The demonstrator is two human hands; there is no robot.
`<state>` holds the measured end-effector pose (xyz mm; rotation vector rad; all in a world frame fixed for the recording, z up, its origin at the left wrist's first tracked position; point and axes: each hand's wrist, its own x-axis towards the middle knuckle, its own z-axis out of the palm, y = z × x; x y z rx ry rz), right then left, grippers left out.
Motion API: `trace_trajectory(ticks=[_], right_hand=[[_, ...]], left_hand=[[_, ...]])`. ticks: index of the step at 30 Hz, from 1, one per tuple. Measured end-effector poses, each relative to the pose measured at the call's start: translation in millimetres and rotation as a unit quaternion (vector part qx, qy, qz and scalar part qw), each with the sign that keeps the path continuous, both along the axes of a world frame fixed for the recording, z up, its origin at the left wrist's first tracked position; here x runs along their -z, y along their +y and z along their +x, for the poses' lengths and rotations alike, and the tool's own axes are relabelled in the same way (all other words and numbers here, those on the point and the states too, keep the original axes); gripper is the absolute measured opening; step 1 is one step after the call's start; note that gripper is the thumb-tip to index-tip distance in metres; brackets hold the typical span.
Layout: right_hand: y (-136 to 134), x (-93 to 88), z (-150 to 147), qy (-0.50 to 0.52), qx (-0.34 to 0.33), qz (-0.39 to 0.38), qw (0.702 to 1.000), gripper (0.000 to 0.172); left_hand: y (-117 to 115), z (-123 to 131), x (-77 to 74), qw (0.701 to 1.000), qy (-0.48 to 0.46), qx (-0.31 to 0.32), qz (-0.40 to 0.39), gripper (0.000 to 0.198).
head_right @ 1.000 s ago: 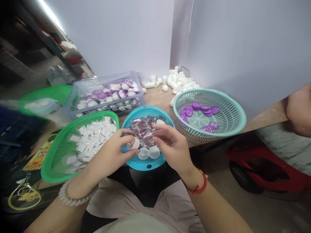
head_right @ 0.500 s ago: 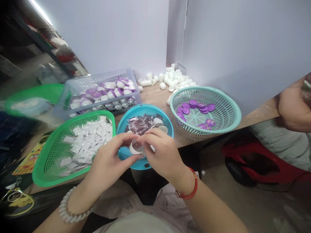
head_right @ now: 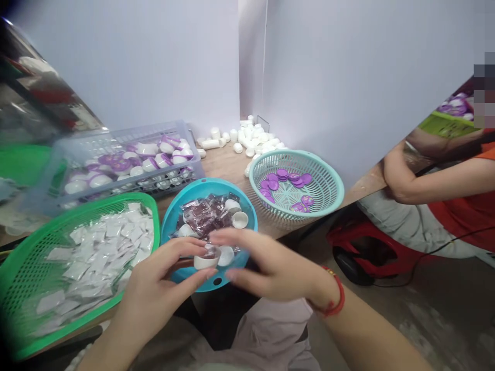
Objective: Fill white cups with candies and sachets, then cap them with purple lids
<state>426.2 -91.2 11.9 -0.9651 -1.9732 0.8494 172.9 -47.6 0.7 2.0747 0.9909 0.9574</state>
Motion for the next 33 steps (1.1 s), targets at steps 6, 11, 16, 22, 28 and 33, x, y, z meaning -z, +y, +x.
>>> trace_trajectory(ticks=[6, 11, 16, 22, 28, 33], right_hand=[[79, 17.2, 124, -0.446, 0.302, -0.167, 0.826, 0.051], [116, 43.3, 163, -0.53, 0.194, -0.302, 0.768, 0.031], [118, 48.8, 161, -0.558, 0.196, -0.291, 0.752, 0.024], [109, 30.9, 160, -0.529, 0.298, -0.216, 0.765, 0.018], [66, -3.9, 94, -0.358, 0.395, -0.057, 0.844, 0.027], [15, -20.5, -18, 0.216, 0.196, -0.163, 0.943, 0.019]], left_hand=[[-5, -4, -3.6, 0.999, -0.01, 0.022, 0.04, 0.02], [-11, -10, -3.6, 0.999, -0.032, 0.002, 0.018, 0.015], [-14, -16, -4.6, 0.997, -0.045, -0.035, -0.053, 0.015], [-10, -20, -8.0, 0.998, -0.039, 0.021, 0.045, 0.01], [-12, -19, -3.6, 0.994, -0.059, 0.044, 0.084, 0.016], [-14, -21, -7.0, 0.985, -0.077, 0.099, 0.12, 0.017]])
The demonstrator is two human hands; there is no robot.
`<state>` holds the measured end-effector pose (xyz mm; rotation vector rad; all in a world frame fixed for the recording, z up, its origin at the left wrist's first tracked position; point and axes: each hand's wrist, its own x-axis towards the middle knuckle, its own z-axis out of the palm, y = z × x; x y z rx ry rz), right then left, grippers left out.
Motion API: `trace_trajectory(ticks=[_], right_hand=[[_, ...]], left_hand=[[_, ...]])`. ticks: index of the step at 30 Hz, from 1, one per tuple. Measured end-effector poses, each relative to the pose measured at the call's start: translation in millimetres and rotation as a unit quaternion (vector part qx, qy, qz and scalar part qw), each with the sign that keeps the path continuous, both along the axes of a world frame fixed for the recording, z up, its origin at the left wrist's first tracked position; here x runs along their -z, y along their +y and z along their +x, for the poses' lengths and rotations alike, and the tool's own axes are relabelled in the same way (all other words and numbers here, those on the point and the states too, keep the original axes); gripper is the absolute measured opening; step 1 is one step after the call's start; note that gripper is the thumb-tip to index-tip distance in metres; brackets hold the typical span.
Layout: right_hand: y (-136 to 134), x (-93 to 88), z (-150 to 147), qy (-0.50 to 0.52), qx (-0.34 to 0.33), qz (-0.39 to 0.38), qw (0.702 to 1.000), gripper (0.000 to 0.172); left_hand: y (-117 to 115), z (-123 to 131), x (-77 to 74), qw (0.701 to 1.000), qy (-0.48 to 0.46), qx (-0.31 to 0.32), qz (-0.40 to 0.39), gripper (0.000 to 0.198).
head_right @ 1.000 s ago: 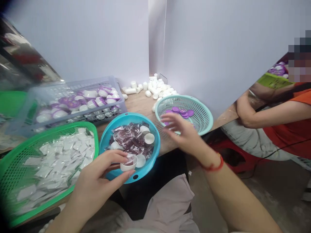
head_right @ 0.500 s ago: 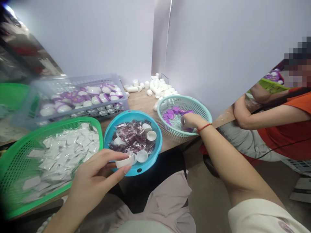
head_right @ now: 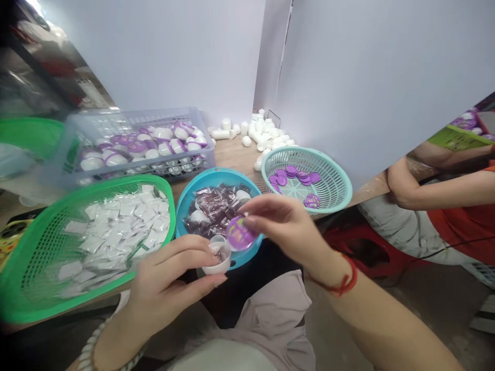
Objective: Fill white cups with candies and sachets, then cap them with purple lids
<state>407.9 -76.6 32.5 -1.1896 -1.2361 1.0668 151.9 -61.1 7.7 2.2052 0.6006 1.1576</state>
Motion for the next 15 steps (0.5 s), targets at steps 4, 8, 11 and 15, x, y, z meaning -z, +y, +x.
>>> trace_trajectory(ticks=[4, 8, 11, 15], right_hand=[[-14, 10.1, -46, 0.188, -0.113, -0.144, 0.965, 0.02], [-15, 19.4, -55, 0.185, -0.096, -0.16, 0.965, 0.023], [-16, 18.8, -56, 0.076, -0.075, -0.063, 0.992, 0.017], [-19, 13.8, -55, -0.135, -0.1, 0.141, 0.976, 0.023]], left_hand=[[-3, -4, -2.0, 0.999, -0.002, 0.031, 0.008, 0.024], [-11, -11, 7.1, 0.996, -0.04, 0.004, -0.08, 0.034], [-16, -14, 12.6, 0.987, -0.087, -0.034, -0.128, 0.046], [-15, -18, 6.3, 0.962, -0.127, -0.045, -0.238, 0.05]])
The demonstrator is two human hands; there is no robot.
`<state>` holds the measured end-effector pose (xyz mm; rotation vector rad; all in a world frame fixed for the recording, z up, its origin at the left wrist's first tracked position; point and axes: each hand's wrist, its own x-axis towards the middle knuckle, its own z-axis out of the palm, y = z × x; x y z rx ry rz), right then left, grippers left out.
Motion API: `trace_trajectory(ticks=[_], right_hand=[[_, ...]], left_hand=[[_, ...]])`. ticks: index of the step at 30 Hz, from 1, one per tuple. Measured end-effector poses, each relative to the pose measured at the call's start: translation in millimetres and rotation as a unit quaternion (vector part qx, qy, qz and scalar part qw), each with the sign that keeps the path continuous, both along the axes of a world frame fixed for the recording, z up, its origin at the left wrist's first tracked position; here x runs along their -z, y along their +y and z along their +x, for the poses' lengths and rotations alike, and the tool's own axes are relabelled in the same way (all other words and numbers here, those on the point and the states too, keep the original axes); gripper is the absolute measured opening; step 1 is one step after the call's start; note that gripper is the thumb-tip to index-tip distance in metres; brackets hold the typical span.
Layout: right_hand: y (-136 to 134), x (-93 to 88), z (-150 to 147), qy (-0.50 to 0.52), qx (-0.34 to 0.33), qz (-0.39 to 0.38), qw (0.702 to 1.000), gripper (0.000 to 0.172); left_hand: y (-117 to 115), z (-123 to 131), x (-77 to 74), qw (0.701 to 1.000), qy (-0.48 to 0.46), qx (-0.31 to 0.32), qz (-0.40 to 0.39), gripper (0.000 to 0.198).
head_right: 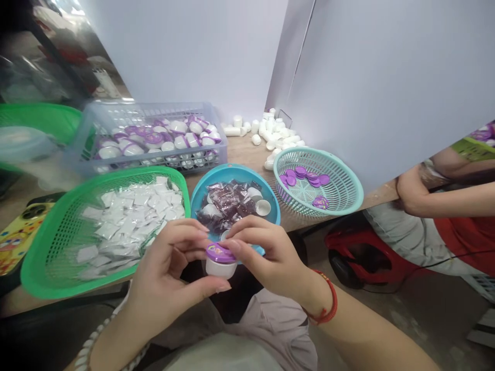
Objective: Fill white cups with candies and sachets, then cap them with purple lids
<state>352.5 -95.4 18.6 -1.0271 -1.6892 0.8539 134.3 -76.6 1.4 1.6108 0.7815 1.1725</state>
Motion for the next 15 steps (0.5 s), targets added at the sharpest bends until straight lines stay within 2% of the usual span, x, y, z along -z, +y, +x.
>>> trace_trajectory(ticks=[3, 5, 9, 15], right_hand=[[-2, -0.1, -2, -0.064, -0.053, 0.098, 0.992, 0.041], [-5, 3.2, -7, -0.076, -0.033, 0.113, 0.99, 0.047], [-10, 13.4, -24, -0.037, 0.04, 0.08, 0.995, 0.03], [-15, 24.1, -38, -0.009, 0.05, 0.047, 0.998, 0.028]], left_hand=[[3, 0, -5.6, 0.993, -0.048, 0.025, -0.105, 0.036], [5, 0, -4.7, 0.982, -0.094, 0.03, -0.161, 0.031], [8, -2, 3.1, 0.95, -0.166, 0.051, -0.259, 0.036], [17, -15, 1.9, 0.954, -0.138, 0.093, -0.25, 0.029]])
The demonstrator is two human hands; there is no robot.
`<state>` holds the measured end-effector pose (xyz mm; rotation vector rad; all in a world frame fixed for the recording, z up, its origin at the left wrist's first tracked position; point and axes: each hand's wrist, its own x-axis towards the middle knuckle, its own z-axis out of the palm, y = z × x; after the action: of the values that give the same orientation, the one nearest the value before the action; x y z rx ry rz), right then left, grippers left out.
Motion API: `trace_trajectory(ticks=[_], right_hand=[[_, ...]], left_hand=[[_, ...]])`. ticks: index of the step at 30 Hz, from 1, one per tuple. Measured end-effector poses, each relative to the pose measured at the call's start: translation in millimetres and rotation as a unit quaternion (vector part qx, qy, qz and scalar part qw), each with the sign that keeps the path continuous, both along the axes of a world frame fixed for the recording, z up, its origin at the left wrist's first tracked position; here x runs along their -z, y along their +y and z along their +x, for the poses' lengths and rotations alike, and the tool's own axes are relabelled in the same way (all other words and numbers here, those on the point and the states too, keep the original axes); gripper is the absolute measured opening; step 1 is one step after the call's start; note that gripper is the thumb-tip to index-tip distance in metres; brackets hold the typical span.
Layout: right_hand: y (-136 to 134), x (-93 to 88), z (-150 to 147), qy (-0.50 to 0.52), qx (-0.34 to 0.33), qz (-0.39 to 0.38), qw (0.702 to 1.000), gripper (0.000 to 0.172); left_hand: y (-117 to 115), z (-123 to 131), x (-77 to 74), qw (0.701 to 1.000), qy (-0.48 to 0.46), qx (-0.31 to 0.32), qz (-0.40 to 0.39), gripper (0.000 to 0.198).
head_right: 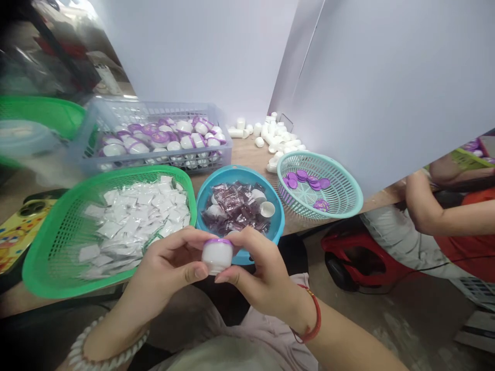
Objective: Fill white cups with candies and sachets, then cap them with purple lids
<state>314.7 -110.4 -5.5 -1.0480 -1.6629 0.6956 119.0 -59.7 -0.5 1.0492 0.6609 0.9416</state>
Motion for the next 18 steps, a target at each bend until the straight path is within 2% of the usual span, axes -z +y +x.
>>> trace_trajectory(ticks=[5, 10, 13, 15, 18], right_hand=[[-4, 1.7, -12, 0.04, 0.007, -0.02, 0.999, 0.026], [-4, 1.9, -20, 0.023, 0.041, 0.007, 0.999, 0.023], [0, 5.8, -23, 0.044, 0.049, -0.006, 0.998, 0.024], [5, 7.1, -24, 0.078, 0.027, -0.048, 0.995, 0.029], [24, 0.8, -27, 0.081, -0.061, -0.12, 0.988, 0.039]], left_hand=[[0, -4, 1.7, 0.998, -0.052, 0.011, -0.037, 0.022], [-3, -2, 3.8, 0.999, -0.045, -0.01, -0.028, 0.021], [-6, 0, 5.4, 0.999, -0.033, -0.033, -0.021, 0.025], [-7, -1, 7.0, 0.997, -0.025, -0.062, -0.025, 0.028], [-3, -13, 9.2, 0.993, 0.022, -0.112, -0.005, 0.034]])
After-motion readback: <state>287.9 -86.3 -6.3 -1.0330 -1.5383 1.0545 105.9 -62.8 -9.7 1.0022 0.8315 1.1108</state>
